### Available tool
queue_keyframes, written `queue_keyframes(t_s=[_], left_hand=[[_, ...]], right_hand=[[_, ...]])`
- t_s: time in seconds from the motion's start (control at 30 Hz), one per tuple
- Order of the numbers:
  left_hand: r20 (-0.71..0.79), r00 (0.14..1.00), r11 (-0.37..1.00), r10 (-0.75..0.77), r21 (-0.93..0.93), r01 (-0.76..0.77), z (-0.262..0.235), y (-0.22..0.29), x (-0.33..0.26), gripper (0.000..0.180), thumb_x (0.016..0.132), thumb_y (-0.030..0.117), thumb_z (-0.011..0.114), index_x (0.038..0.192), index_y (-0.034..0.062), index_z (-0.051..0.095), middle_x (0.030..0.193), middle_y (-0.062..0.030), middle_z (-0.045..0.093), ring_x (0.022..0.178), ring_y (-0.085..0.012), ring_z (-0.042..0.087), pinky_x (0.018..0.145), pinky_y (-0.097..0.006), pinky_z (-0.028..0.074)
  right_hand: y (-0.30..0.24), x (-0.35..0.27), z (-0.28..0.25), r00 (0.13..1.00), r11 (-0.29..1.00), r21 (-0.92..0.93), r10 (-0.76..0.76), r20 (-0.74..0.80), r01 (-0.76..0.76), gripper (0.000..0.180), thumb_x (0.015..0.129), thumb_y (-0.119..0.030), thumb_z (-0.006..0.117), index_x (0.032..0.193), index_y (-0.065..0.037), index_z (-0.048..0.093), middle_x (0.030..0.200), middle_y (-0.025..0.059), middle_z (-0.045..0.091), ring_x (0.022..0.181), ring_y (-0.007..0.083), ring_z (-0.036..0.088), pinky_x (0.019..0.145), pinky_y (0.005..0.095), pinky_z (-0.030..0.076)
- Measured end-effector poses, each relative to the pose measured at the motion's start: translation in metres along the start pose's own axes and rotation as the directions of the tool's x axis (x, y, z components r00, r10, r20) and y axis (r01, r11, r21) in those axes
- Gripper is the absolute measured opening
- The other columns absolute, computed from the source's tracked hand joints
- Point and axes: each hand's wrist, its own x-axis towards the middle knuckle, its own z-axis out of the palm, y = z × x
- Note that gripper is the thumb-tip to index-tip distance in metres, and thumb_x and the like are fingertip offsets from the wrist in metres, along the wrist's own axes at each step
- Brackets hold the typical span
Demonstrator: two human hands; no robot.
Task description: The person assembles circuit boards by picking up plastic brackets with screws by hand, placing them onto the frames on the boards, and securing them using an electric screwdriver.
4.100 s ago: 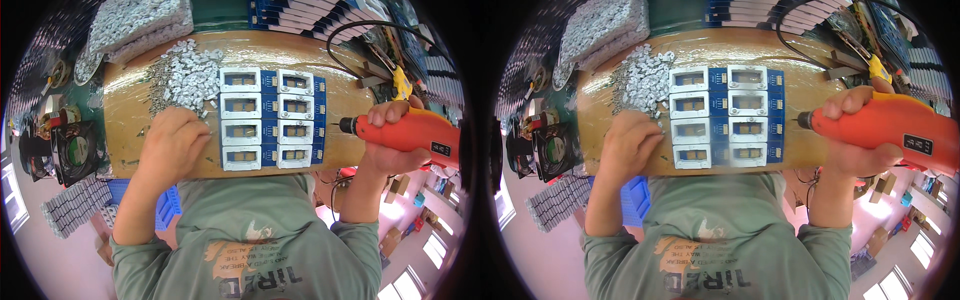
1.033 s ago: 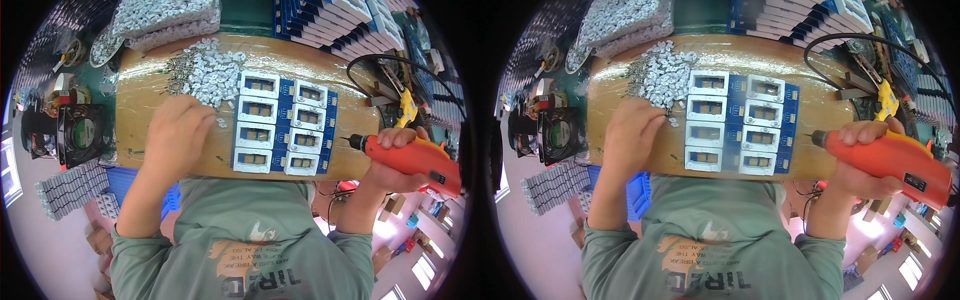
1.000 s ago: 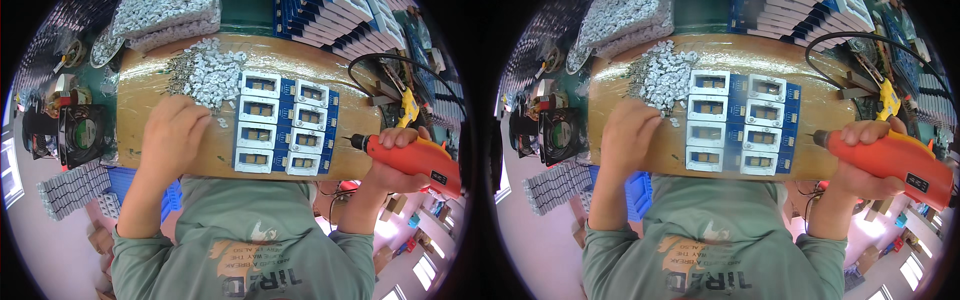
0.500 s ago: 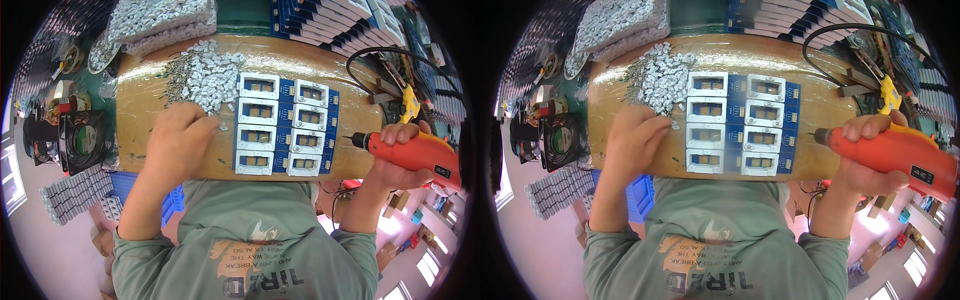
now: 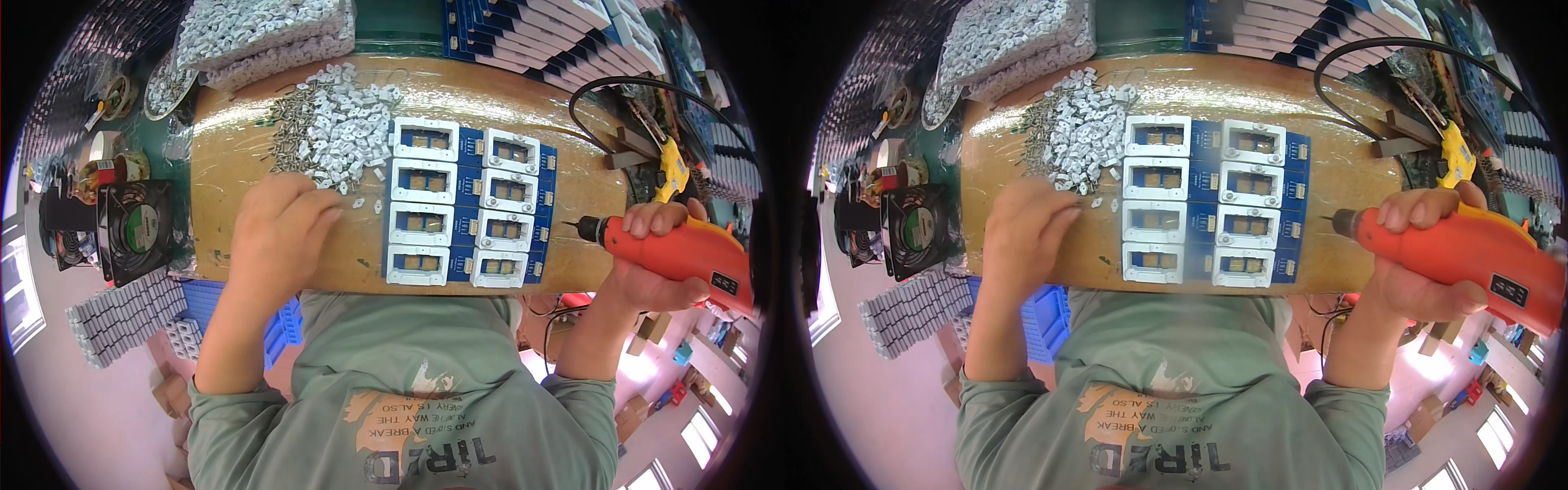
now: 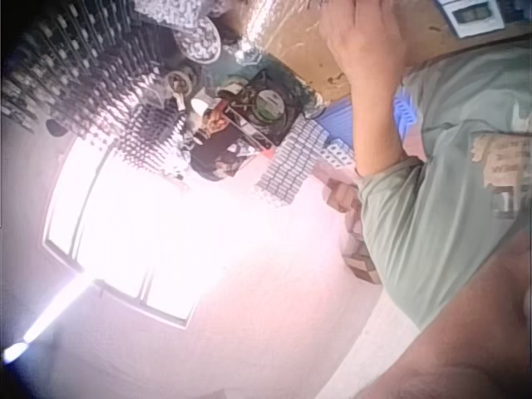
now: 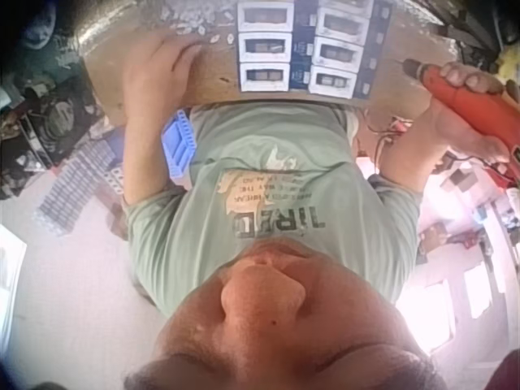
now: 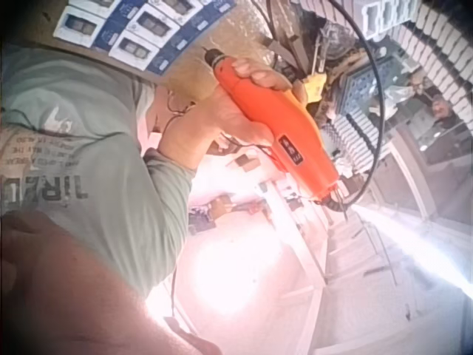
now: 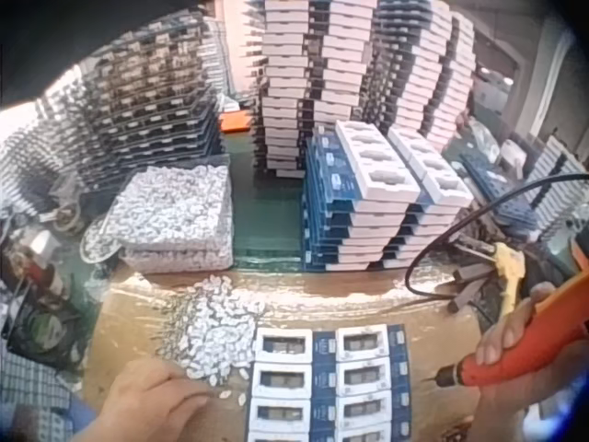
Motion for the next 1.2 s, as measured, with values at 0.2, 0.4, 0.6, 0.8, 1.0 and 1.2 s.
queue_keyframes(t_s=[0.2, 0.4, 0.6, 0.8, 1.0, 1.2], left_hand=[[0.001, 0.992, 0.992, -0.125, 0.018, 0.125, 0.0, 0.003, 0.001, 0.008, 0.083, 0.01, 0.076, 0.09, 0.0071, 0.074, 0.092, -0.0089, 0.065, 0.09, -0.0313, 0.063, 0.081, -0.043, 0.05], [0.021, 0.989, 0.989, -0.148, 0.025, 0.147, 0.001, 0.01, 0.007, 0.008, 0.081, 0.009, 0.076, 0.088, 0.0066, 0.072, 0.091, -0.0084, 0.065, 0.088, -0.0317, 0.063, 0.08, -0.043, 0.05], [-0.002, 0.983, 0.978, -0.186, -0.099, 0.185, 0.009, 0.013, 0.007, 0.009, 0.079, 0.004, 0.076, 0.087, 0.0059, 0.071, 0.09, -0.0089, 0.065, 0.088, -0.0314, 0.063, 0.079, -0.042, 0.05], [-0.049, 0.988, 0.984, -0.149, -0.104, 0.143, 0.017, 0.013, 0.007, 0.011, 0.079, 0.004, 0.077, 0.089, 0.0061, 0.071, 0.091, -0.0097, 0.066, 0.088, -0.0312, 0.063, 0.079, -0.042, 0.05], [-0.06, 0.995, 0.995, -0.083, -0.054, 0.079, 0.017, 0.011, 0.005, 0.012, 0.08, 0.005, 0.076, 0.09, 0.0062, 0.07, 0.092, -0.0092, 0.066, 0.088, -0.031, 0.063, 0.077, -0.042, 0.049], [-0.095, 0.993, 0.993, 0.076, 0.093, -0.067, 0.02, 0.01, 0.004, 0.016, 0.078, 0.005, 0.077, 0.092, 0.0084, 0.071, 0.091, -0.006, 0.064, 0.082, -0.0281, 0.061, 0.073, -0.041, 0.046]], right_hand=[[0.001, 0.001, 0.001, 1.0, 1.0, 0.004, 0.005, 0.011, -0.005, 0.105, 0.085, -0.08, 0.064, 0.146, 0.004, 0.044, 0.1, 0.0128, 0.06, 0.08, 0.025, 0.061, 0.075, 0.0397, 0.052], [0.001, 0.001, 0.0, 1.0, 1.0, 0.015, 0.001, 0.008, -0.001, 0.106, 0.086, -0.08, 0.064, 0.146, 0.005, 0.043, 0.101, 0.0136, 0.061, 0.081, 0.0256, 0.061, 0.076, 0.04, 0.052], [-0.001, 0.002, 0.001, 1.0, 1.0, 0.014, 0.002, 0.024, -0.002, 0.106, 0.085, -0.079, 0.065, 0.147, 0.004, 0.042, 0.101, 0.0137, 0.061, 0.081, 0.0264, 0.061, 0.077, 0.0404, 0.053], [0.0, 0.001, 0.004, 1.0, 0.999, 0.035, 0.017, 0.003, -0.017, 0.108, 0.083, -0.08, 0.067, 0.147, 0.004, 0.043, 0.102, 0.0136, 0.061, 0.081, 0.0265, 0.061, 0.077, 0.0404, 0.053], [0.002, 0.002, 0.005, 1.0, 1.0, 0.003, 0.003, 0.014, -0.003, 0.109, 0.083, -0.081, 0.067, 0.146, 0.004, 0.043, 0.101, 0.0133, 0.061, 0.081, 0.0262, 0.061, 0.075, 0.0393, 0.054], [0.0, 0.002, 0.007, 1.0, 1.0, 0.018, 0.003, 0.022, -0.003, 0.109, 0.083, -0.08, 0.067, 0.146, 0.004, 0.043, 0.102, 0.0137, 0.061, 0.081, 0.0274, 0.062, 0.075, 0.0395, 0.054]])
